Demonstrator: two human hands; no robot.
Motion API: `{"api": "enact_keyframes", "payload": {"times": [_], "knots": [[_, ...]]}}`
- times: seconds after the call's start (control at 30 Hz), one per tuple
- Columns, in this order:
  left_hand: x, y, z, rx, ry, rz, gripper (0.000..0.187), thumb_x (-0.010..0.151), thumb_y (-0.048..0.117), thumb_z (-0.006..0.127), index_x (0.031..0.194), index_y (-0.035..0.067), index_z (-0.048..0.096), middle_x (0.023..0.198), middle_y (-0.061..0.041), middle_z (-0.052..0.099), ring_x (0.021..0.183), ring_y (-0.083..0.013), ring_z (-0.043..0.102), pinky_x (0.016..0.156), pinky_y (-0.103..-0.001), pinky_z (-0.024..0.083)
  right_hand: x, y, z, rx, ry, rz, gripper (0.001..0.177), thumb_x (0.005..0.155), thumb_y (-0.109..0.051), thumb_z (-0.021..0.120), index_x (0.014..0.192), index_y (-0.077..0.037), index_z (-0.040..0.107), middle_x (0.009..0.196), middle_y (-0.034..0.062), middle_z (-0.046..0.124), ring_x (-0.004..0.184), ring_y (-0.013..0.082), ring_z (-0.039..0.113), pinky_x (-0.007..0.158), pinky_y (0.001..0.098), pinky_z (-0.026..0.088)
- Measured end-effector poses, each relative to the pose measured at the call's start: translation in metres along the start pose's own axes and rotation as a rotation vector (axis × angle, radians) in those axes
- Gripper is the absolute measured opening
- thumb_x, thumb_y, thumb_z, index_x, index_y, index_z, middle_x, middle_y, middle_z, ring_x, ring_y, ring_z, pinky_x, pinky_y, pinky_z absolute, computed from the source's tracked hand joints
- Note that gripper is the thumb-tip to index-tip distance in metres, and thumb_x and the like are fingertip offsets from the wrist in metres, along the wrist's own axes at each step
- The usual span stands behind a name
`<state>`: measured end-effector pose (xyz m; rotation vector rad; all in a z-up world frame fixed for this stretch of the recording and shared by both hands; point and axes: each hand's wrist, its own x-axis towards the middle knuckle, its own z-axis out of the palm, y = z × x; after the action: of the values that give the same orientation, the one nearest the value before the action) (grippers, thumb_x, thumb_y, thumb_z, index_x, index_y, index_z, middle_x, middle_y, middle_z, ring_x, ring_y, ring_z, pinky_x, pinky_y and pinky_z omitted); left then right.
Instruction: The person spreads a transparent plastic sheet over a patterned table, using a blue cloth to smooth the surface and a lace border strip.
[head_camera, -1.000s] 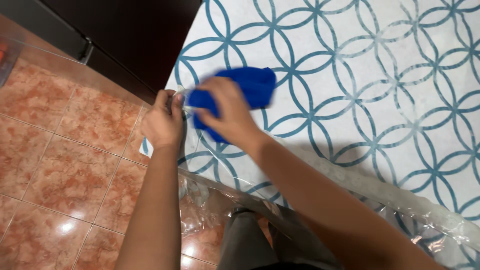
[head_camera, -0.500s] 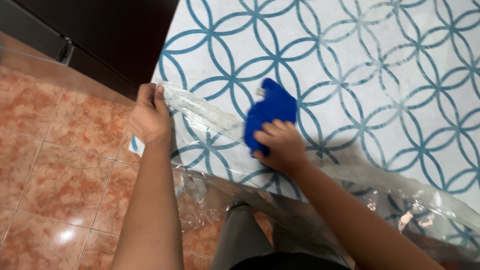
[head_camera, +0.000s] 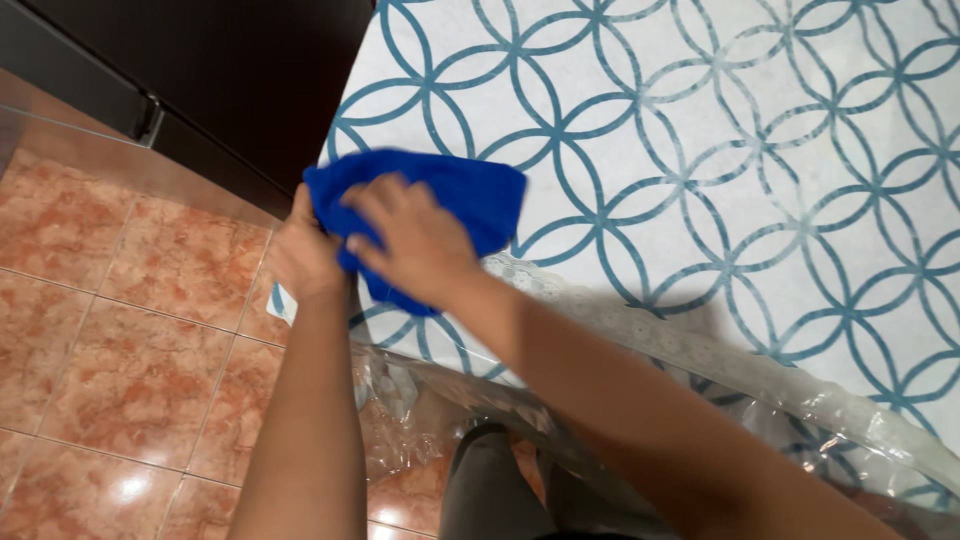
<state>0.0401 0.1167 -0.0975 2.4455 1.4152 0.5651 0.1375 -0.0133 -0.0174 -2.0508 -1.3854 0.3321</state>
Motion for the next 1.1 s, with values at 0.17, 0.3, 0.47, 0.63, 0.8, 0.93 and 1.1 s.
{"api": "enact_keyframes", "payload": {"times": [0.17,0.3,0.47,0.63,0.8,0.93,1.1], "knots": [[-0.001,0.007,-0.002,-0.009,0.041,0.001,0.015,0.103,0.037,0.064,0.104,0.023,0.068,0.078,-0.011,0.073,0.068,-0.0406,0.067,0.054,-0.053,0.047,-0.018,0.008,0.003,-0.231,-0.097,0.089,0.039,0.086,-0.036,0.069,0.123,-0.024,0.063,0.117,0.0054,0.062,0.109,0.0293,0.06,0.081,0.0451,0.054],[-0.003,0.012,-0.007,-0.051,0.081,0.031,0.019,0.105,0.04,0.065,0.103,0.021,0.068,0.078,-0.011,0.073,0.067,-0.0393,0.068,0.055,-0.051,0.048,-0.088,0.041,-0.027,-0.292,0.015,0.138,0.037,0.08,-0.033,0.074,0.113,-0.02,0.066,0.108,0.0084,0.064,0.099,0.0299,0.064,0.072,0.0447,0.055],[-0.002,0.007,-0.003,-0.053,0.111,0.064,0.019,0.106,0.039,0.067,0.104,0.02,0.069,0.078,-0.012,0.073,0.067,-0.0383,0.068,0.058,-0.05,0.049,-0.165,0.071,-0.076,-0.454,0.162,0.269,0.023,0.074,-0.026,0.077,0.088,-0.014,0.063,0.088,0.0062,0.063,0.083,0.0266,0.066,0.065,0.0415,0.054],[-0.001,0.004,-0.003,0.05,0.065,0.078,0.02,0.111,0.041,0.065,0.107,0.022,0.069,0.079,-0.011,0.073,0.069,-0.0371,0.068,0.059,-0.049,0.05,-0.219,0.092,-0.109,-0.515,0.232,0.392,0.023,0.072,-0.023,0.077,0.085,-0.013,0.061,0.083,0.0058,0.06,0.079,0.0262,0.065,0.06,0.0424,0.052],[-0.01,0.039,-0.008,0.385,0.113,0.098,0.037,0.098,0.035,0.059,0.127,0.011,0.063,0.118,-0.02,0.066,0.109,-0.0407,0.062,0.085,-0.067,0.045,-0.228,0.099,-0.107,-0.491,0.347,0.361,0.02,0.077,-0.022,0.074,0.088,-0.011,0.061,0.085,0.0055,0.061,0.081,0.0256,0.065,0.062,0.0395,0.053],[-0.081,0.117,0.012,0.114,-0.097,0.498,0.024,0.099,0.02,0.057,0.118,0.005,0.063,0.139,-0.019,0.058,0.135,-0.0417,0.048,0.106,-0.071,0.03,-0.216,0.094,-0.101,-0.419,0.462,0.283,0.023,0.08,-0.025,0.075,0.097,-0.012,0.067,0.092,0.0057,0.062,0.085,0.028,0.064,0.065,0.0405,0.053],[-0.168,0.186,0.01,-0.607,-0.407,0.693,0.033,0.097,0.013,0.062,0.13,0.01,0.064,0.131,-0.015,0.059,0.126,-0.0363,0.055,0.109,-0.046,0.043,-0.215,0.089,-0.101,-0.395,0.365,0.329,0.025,0.075,-0.03,0.078,0.092,-0.014,0.069,0.09,0.006,0.062,0.083,0.0294,0.063,0.063,0.0437,0.052]]}}
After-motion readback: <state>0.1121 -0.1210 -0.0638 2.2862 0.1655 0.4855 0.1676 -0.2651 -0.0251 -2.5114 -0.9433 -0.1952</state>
